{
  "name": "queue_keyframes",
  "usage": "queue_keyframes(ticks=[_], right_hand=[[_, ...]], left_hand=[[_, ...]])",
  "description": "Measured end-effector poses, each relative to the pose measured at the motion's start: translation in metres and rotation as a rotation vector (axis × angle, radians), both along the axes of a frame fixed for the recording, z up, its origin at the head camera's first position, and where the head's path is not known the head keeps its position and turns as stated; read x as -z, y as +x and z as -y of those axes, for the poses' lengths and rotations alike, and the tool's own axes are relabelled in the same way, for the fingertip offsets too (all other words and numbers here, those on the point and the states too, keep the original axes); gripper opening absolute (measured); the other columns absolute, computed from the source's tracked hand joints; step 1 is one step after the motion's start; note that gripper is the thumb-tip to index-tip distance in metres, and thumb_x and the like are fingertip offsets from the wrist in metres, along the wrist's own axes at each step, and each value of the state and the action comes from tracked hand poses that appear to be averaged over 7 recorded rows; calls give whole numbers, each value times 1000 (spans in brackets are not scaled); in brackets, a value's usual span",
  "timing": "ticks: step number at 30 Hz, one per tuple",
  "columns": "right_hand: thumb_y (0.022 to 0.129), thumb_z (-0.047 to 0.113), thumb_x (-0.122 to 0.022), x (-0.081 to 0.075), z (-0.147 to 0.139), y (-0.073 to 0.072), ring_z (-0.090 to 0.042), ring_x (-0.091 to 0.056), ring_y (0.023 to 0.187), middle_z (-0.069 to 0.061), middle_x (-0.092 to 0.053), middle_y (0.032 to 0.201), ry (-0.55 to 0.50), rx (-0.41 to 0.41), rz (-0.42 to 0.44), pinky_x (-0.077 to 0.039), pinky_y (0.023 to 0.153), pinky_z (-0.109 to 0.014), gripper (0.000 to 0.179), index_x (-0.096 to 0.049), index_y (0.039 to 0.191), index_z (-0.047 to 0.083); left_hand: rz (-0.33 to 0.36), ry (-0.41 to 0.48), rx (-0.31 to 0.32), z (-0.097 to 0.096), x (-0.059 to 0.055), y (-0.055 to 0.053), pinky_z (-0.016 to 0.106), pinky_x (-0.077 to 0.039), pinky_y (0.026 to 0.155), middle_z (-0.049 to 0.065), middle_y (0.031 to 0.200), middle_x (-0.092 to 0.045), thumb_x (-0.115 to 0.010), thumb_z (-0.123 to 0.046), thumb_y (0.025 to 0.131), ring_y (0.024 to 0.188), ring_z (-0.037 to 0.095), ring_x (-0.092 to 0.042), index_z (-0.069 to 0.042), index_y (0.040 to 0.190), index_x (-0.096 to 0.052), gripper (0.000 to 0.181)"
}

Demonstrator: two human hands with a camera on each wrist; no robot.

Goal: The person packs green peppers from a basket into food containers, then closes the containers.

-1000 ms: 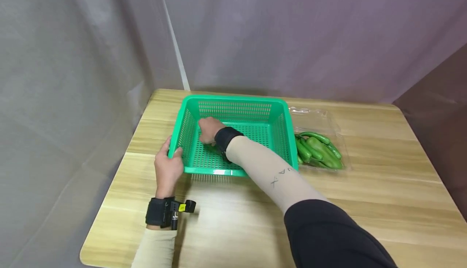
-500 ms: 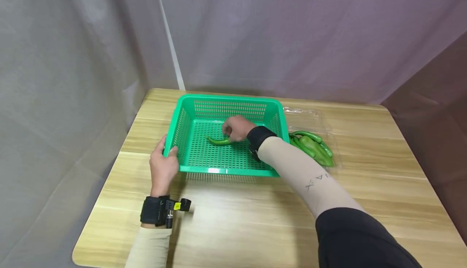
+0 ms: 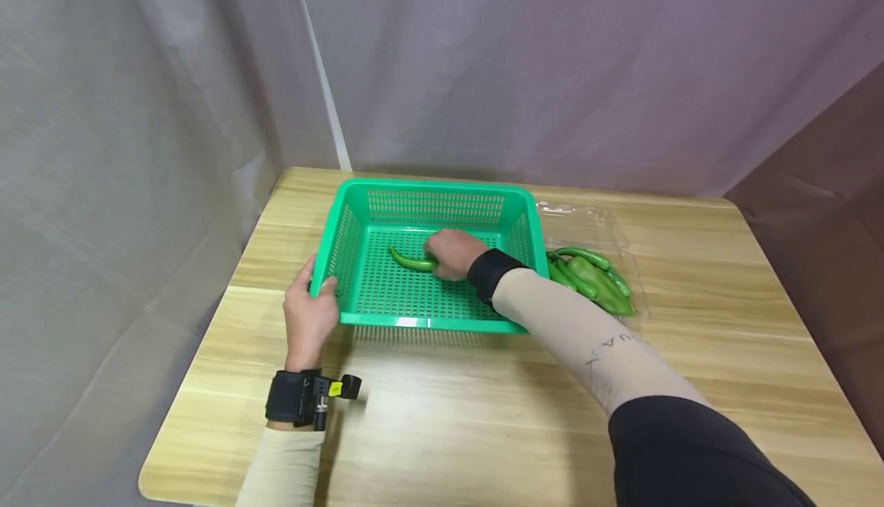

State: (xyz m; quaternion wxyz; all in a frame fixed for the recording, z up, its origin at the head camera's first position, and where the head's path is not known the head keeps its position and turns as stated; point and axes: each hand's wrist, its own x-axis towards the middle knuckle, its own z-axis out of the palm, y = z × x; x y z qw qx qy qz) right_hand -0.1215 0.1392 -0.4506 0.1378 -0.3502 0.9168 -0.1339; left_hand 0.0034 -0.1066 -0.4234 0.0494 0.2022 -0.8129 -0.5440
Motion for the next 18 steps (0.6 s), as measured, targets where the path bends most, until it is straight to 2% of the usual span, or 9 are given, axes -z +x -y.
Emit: queue_keyframes(ticks=[3,6,8,9,13,16,18], right_hand=[[93,11,-77,3,1,-1,-27,-73,101,-9,-77,111,-16,-22,-7,-63,90,-42,20,-78,113,7],[95,8,-74,4,-1,-1,-22,-70,88,-6,-77,101,-23,-38,0,-61,81,-37,11,-78,105,8],[96,5,-71,2,-4,-1,-21,-70,89,-7,-77,102,-20,-44,7,-61,81,-36,13,-78,107,7],[97,3,-69,-1,-6,-1,-23,-69,86,-9,-77,101,-19,-46,19,-61,79,-37,13,-78,106,6],[98,2,-66,-21,-16,0,-31,-74,102,-17,-78,114,-23,-55,40,-63,91,-44,21,-76,117,1],[98,1,-67,-41,-26,2,-31,-74,97,-19,-77,115,-40,-52,53,-62,90,-45,22,-76,118,0],[97,0,-67,-55,-34,4,-24,-69,84,-17,-78,108,-58,-55,60,-57,79,-40,20,-77,115,1]], left_hand=[[-3,6,0,-1,1,-1,52,-60,94,22,150,-58,-55,-15,105,120,39,-67,-13,161,-41,57],[0,3,10,-2,2,-1,52,-61,92,22,149,-60,-55,-15,105,117,39,-68,-13,161,-41,57],[-1,-4,14,-3,2,-1,52,-61,91,23,148,-60,-56,-15,105,116,39,-69,-13,160,-42,57],[-7,-11,15,-3,2,-1,52,-61,91,23,147,-61,-55,-14,105,116,39,-69,-13,160,-43,56],[-31,-35,4,-1,3,-1,55,-60,93,24,144,-63,-56,-12,104,116,41,-69,-13,158,-47,55],[-38,-38,-2,1,3,-2,55,-59,97,24,144,-63,-56,-12,103,119,41,-68,-11,157,-47,54],[-41,-31,1,2,3,-2,56,-58,99,25,145,-62,-56,-11,104,121,42,-67,-10,157,-47,54]])
